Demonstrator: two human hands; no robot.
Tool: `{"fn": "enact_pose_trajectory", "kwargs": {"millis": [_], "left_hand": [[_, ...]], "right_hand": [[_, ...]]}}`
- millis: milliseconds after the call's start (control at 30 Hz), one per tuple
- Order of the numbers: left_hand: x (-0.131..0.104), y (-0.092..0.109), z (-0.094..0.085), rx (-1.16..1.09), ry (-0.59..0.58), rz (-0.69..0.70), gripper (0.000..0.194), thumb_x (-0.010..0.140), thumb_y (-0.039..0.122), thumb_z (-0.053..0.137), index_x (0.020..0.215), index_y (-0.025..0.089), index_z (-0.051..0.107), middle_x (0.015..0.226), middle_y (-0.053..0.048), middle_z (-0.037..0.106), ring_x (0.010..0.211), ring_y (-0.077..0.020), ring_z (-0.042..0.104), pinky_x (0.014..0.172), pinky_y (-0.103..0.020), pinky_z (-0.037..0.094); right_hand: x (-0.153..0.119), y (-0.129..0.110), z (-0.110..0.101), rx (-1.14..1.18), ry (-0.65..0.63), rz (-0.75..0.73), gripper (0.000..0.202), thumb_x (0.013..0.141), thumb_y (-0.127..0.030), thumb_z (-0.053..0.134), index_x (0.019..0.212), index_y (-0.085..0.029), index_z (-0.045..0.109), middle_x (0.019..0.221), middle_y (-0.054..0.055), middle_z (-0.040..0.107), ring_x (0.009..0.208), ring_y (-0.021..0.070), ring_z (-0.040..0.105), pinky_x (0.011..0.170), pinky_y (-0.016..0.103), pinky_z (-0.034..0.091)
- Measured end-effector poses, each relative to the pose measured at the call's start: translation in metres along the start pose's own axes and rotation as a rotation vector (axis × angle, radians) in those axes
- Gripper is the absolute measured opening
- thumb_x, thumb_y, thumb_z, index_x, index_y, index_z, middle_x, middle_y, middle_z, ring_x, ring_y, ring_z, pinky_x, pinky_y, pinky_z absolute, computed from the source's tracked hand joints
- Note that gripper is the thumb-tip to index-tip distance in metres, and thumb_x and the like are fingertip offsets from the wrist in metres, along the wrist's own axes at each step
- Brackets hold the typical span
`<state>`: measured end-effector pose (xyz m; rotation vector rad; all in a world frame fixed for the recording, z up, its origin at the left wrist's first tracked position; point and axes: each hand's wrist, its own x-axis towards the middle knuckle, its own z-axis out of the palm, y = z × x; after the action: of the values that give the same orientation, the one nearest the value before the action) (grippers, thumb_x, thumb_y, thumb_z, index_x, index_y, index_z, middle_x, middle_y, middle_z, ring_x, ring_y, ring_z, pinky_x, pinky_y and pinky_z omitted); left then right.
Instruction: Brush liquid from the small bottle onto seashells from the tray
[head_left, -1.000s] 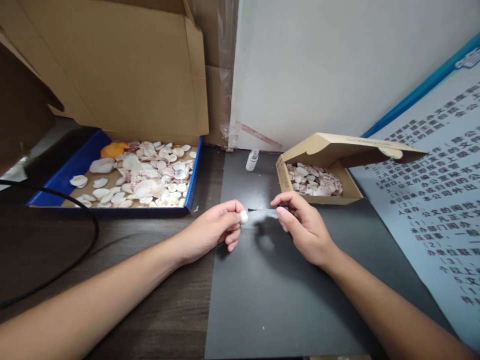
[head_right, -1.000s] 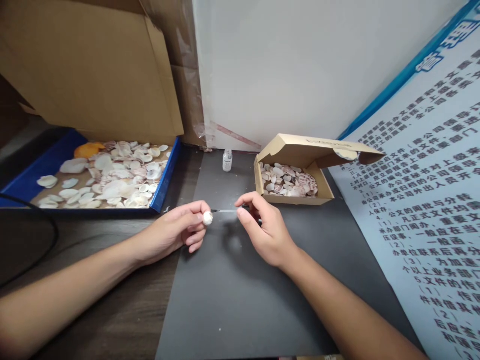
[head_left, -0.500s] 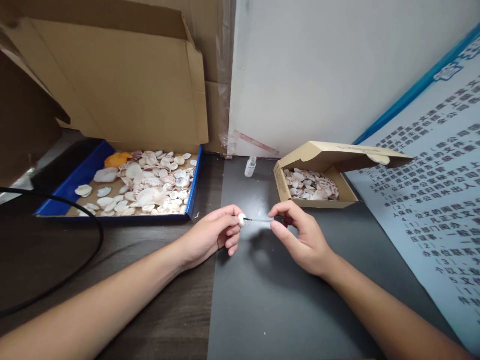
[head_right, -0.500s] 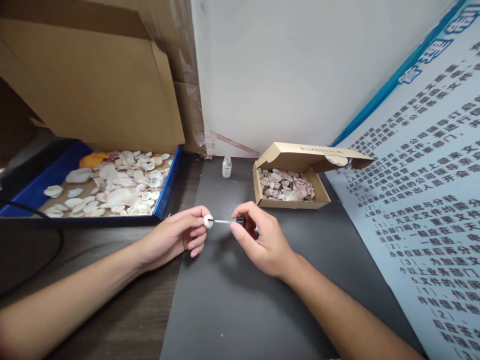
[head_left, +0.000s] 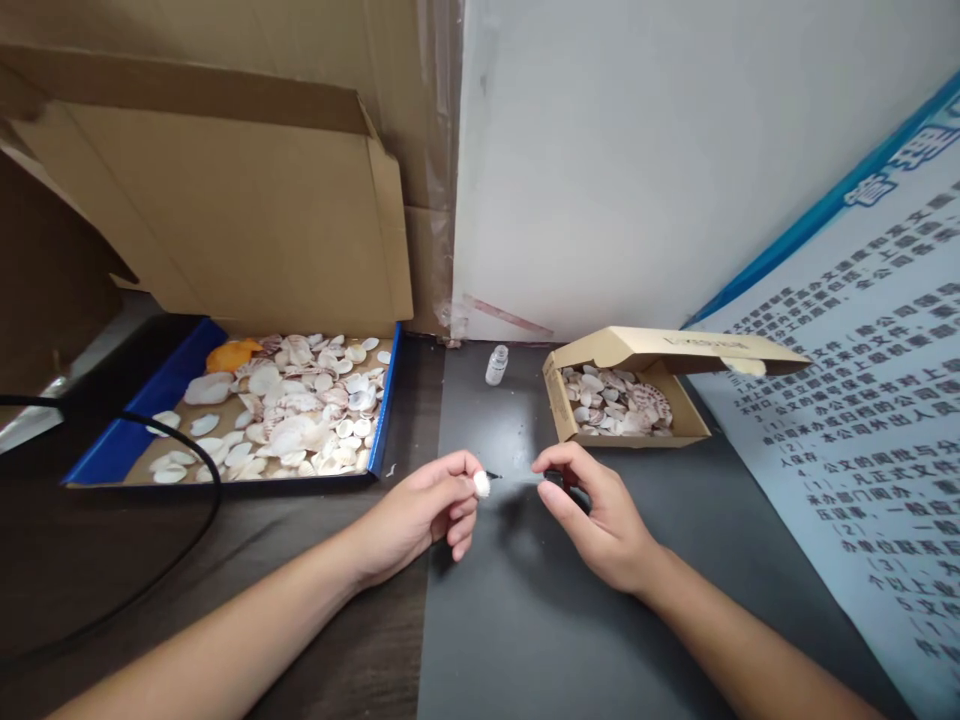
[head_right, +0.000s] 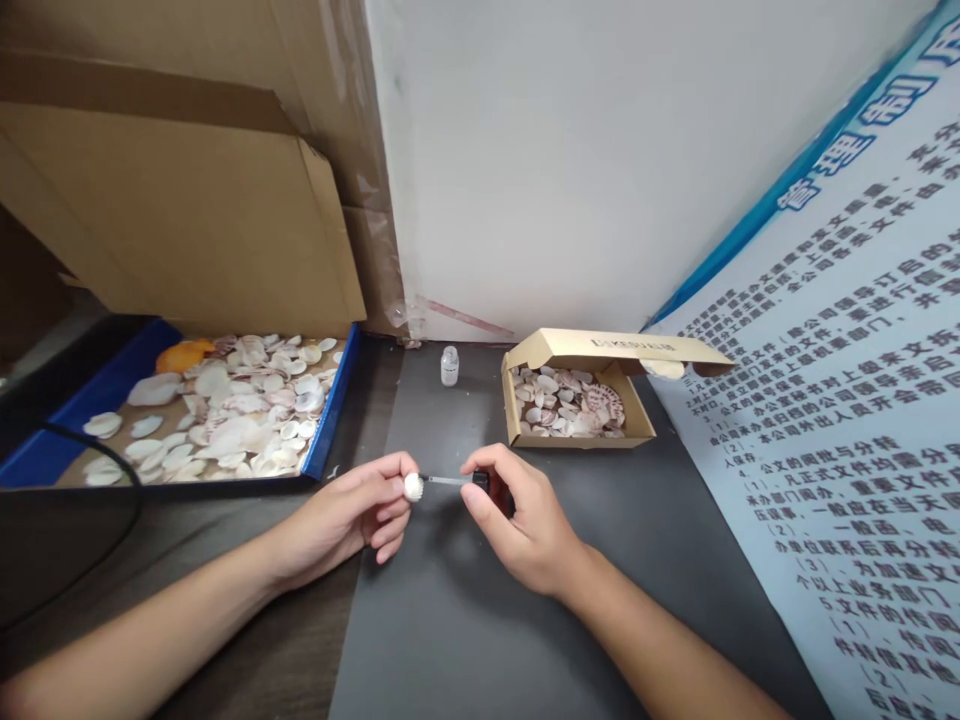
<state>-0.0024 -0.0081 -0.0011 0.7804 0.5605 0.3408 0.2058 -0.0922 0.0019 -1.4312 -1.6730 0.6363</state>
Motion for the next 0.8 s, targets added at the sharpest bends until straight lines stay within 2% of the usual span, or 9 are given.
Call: {"fn": "enact_pose_trajectory", "kwargs": {"millis": [133,367,500,800], "left_hand": [[0.0,0.002,-0.002,-0.052,-0.012,-0.021,0.014,0.09,0.027,0.062,0.085,0.016,0.054,0.06,0.007,0.038,0.049,-0.0064,0.039,0.049,-0.019,0.045],[0.002,0.006,-0.003,-0.15,0.01,-0.024,0.012,0.089,0.023,0.063,0.084,0.015,0.056,0.061,0.006,0.041,0.048,-0.0062,0.038,0.049,-0.02,0.044],[0.003,0.006,-0.001,-0.164,0.022,-0.001,0.013,0.088,0.024,0.065,0.084,0.015,0.057,0.061,0.006,0.042,0.048,-0.0063,0.038,0.049,-0.021,0.042],[0.004,0.008,-0.007,-0.199,-0.009,-0.03,0.015,0.086,0.022,0.07,0.081,0.015,0.057,0.062,0.006,0.042,0.051,-0.0061,0.039,0.055,-0.022,0.041]], "right_hand": [[0.004,0.002,0.001,0.019,0.037,0.005,0.009,0.095,-0.027,0.052,0.097,-0.021,0.059,0.077,-0.001,0.06,0.062,0.0132,0.054,0.058,0.024,0.044],[0.005,-0.007,0.016,0.042,0.226,0.069,0.012,0.093,-0.029,0.053,0.09,-0.02,0.061,0.071,-0.001,0.059,0.058,0.013,0.052,0.055,0.024,0.043],[-0.001,-0.012,0.024,0.089,0.289,0.101,0.014,0.094,-0.03,0.053,0.089,-0.019,0.061,0.069,-0.002,0.058,0.056,0.0122,0.051,0.053,0.023,0.042],[-0.007,-0.005,0.021,0.094,0.292,0.146,0.015,0.094,-0.033,0.054,0.091,-0.02,0.061,0.069,-0.002,0.057,0.057,0.0124,0.049,0.053,0.023,0.041]]}}
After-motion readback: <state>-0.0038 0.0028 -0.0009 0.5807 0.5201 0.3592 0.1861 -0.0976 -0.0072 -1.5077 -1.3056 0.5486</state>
